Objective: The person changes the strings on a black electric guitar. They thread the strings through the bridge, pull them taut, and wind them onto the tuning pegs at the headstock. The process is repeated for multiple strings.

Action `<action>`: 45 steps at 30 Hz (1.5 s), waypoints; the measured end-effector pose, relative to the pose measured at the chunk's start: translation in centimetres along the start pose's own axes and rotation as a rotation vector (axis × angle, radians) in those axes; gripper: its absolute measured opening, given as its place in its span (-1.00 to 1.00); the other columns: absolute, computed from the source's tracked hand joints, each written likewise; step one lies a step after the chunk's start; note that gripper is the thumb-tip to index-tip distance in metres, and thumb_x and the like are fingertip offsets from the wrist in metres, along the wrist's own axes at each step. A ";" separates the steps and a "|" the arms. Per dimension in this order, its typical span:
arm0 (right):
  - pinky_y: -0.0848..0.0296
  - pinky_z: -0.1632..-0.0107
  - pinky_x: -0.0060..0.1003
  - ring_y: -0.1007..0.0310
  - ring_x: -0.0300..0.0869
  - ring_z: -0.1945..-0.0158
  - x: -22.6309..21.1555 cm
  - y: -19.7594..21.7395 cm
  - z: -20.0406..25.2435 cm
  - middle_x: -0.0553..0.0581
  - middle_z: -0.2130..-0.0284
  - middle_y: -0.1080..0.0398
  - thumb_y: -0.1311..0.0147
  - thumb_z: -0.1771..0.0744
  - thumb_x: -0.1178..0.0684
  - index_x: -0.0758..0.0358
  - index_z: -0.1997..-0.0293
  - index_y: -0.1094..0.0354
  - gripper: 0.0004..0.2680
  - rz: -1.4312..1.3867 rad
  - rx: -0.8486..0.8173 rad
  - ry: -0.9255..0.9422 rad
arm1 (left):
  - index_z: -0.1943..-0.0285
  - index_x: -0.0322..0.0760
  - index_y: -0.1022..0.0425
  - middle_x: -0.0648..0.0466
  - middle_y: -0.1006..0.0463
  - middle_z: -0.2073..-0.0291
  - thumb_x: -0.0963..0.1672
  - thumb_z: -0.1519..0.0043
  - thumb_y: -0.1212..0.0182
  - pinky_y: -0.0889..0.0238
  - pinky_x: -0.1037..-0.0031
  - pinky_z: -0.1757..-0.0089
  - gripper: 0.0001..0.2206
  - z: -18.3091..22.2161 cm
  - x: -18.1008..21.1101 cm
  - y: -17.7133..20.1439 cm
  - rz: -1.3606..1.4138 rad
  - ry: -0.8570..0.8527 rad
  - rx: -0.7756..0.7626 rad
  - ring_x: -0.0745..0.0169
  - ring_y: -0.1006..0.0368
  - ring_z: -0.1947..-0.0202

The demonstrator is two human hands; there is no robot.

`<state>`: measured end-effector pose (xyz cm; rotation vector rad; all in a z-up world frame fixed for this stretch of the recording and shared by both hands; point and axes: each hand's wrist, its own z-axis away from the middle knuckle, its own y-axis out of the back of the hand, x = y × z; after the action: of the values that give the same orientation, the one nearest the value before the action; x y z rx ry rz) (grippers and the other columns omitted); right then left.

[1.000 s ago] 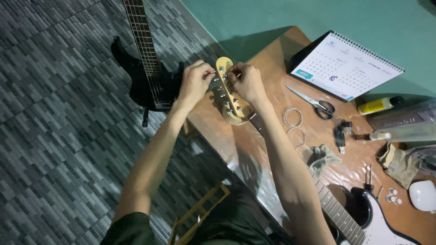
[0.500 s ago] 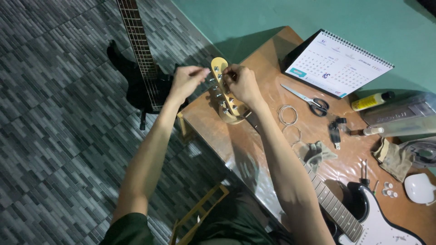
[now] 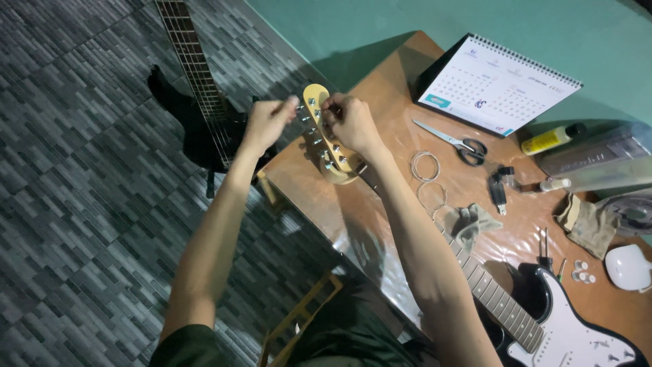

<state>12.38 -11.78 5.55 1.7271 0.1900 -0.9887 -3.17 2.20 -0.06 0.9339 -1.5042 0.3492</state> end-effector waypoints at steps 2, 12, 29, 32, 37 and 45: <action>-0.52 0.02 0.14 -0.58 0.24 0.11 -0.1 0.0 -0.1 0.26 0.29 -0.58 -0.16 -0.31 0.05 0.09 0.11 -0.53 -0.88 -0.002 -0.021 0.002 | 0.21 -0.18 -0.67 0.09 -0.69 0.39 0.08 -0.34 -0.20 -0.38 0.62 0.20 -0.67 -0.2 0.0 -0.7 0.258 0.381 -0.104 0.45 -0.56 0.39; -0.54 0.08 0.07 -0.60 0.19 0.17 -0.5 0.2 0.1 0.23 0.35 -0.58 -0.15 -0.31 0.05 0.12 0.13 -0.52 -0.88 -0.069 -0.020 -0.023 | 0.20 -0.02 -0.71 0.17 -0.66 0.43 0.08 -0.28 -0.37 -0.38 0.50 0.25 -0.77 -0.1 1.5 0.4 -0.012 0.134 -0.058 0.37 -0.59 0.33; -0.54 0.12 0.08 -0.59 0.21 0.18 0.1 -0.1 0.1 0.26 0.36 -0.57 -0.15 -0.31 0.04 0.11 0.12 -0.52 -0.88 -0.092 -0.009 0.002 | 0.29 -0.19 -0.67 0.12 -0.66 0.49 0.09 -0.36 -0.15 -0.21 0.71 0.35 -0.62 -0.4 -0.1 -1.2 0.268 0.327 -0.070 0.49 -0.50 0.50; -0.54 0.13 0.04 -0.60 0.20 0.19 0.0 0.1 0.1 0.27 0.37 -0.56 -0.16 -0.32 0.06 0.12 0.12 -0.52 -0.89 -0.092 -0.018 0.003 | 0.23 -0.21 -0.67 0.14 -0.67 0.44 0.07 -0.29 -0.22 -0.18 0.77 0.33 -0.67 0.3 2.6 0.0 0.358 0.467 -0.107 0.54 -0.49 0.46; -0.55 0.13 0.03 -0.60 0.20 0.20 -0.8 0.5 0.3 0.27 0.38 -0.57 -0.16 -0.32 0.07 0.14 0.13 -0.53 -0.89 -0.098 -0.031 -0.008 | 0.22 -0.17 -0.68 0.13 -0.69 0.39 0.01 -0.20 -0.40 -0.15 0.76 0.37 -0.77 -0.7 2.1 0.2 0.504 0.575 -0.120 0.56 -0.44 0.48; -0.56 0.13 -0.06 -0.62 0.11 0.26 -0.3 0.3 -0.2 0.22 0.39 -0.58 -0.17 -0.31 0.09 0.16 0.15 -0.54 -0.90 -0.140 -0.044 -0.038 | 0.05 -0.16 -0.56 0.22 -0.54 0.27 0.16 -0.13 -0.43 -0.17 0.62 0.32 -0.55 -3.1 -1.0 1.7 0.548 0.923 -0.385 0.47 -0.32 0.37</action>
<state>12.51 -11.67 5.98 1.6715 0.3091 -1.1106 -2.38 5.77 0.14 -0.0152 -0.8723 0.7323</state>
